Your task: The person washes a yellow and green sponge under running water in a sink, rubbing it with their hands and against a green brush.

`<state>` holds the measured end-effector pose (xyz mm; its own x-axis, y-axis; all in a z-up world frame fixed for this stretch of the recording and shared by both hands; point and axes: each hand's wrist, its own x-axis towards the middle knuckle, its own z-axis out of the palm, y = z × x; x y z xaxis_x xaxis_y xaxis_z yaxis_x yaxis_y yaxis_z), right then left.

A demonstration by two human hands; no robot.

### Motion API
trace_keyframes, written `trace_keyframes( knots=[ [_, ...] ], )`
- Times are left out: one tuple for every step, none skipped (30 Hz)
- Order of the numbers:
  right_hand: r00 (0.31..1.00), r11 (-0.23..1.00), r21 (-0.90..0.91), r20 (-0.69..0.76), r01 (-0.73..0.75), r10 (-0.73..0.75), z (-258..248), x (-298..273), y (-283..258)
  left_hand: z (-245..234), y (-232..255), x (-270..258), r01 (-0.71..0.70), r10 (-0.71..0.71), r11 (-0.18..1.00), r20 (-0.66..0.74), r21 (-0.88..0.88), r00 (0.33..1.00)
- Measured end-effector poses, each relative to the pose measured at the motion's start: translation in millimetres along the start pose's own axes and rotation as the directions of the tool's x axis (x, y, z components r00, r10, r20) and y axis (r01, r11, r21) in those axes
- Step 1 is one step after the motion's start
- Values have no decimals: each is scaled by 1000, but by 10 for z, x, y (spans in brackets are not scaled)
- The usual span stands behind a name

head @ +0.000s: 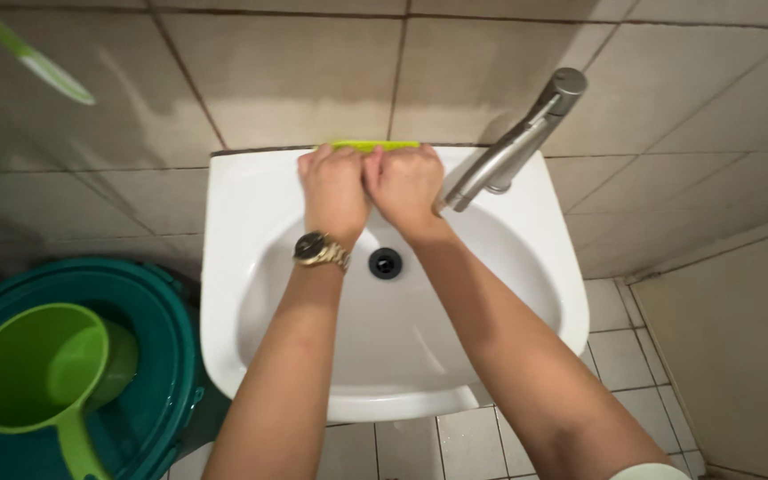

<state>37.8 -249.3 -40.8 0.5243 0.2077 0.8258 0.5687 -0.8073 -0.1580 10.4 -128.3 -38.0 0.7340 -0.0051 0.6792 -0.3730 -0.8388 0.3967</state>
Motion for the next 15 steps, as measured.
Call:
trace_keyframes(
  knots=[
    [1000, 1000, -14, 5, -16, 16, -66, -6, 91, 71, 81, 54, -7, 7, 1000, 28, -4, 1000],
    [999, 999, -29, 14, -33, 34, -132, -28, 163, 129, 149, 80, -11, 12, 1000, 58, -10, 998],
    [998, 998, -25, 37, -56, 57, -196, -50, 220, 174, 204, 97, -35, 38, 998, 65, -45, 997],
    [995, 997, -19, 56, -79, 80, -250, -54, 258, 205, 243, 119, -60, 65, 995, 69, -77, 995],
    [992, 995, -13, 76, -102, 103, -295, -55, 272, 222, 274, 128, -85, 93, 990, 72, -110, 993],
    [985, 987, -19, 58, -161, 162, -336, -64, 257, 223, 287, 141, -112, 128, 981, 99, -156, 987],
    [975, 975, -23, 40, -220, 220, -390, -103, 220, 214, 288, 151, -137, 164, 970, 123, -202, 979],
    [961, 961, -22, 22, -276, 276, -420, -134, 168, 195, 273, 158, -160, 199, 956, 146, -245, 969],
    [948, 948, -32, 19, -318, 319, -433, -154, 118, 173, 257, 156, -170, 216, 949, 156, -265, 964],
    [933, 932, -39, 18, -360, 360, -427, -172, 63, 141, 229, 148, -178, 231, 942, 166, -283, 959],
    [916, 915, -46, 16, -400, 401, -402, -182, 14, 104, 191, 148, -186, 246, 935, 175, -301, 953],
    [919, 917, -60, 11, -393, 395, -362, -194, -35, 54, 140, 145, -209, 270, 932, 186, -296, 945],
    [922, 919, -74, 6, -387, 388, -308, -204, -89, -11, 76, 143, -231, 294, 929, 196, -291, 935],
    [924, 921, -87, 7, -380, 382, -258, -224, -146, -85, 20, 122, -248, 313, 926, 209, -286, 926],
    [936, 933, -85, -11, -351, 351, -211, -238, -201, -163, -31, 96, -220, 284, 941, 248, -257, 926]
  ],
)
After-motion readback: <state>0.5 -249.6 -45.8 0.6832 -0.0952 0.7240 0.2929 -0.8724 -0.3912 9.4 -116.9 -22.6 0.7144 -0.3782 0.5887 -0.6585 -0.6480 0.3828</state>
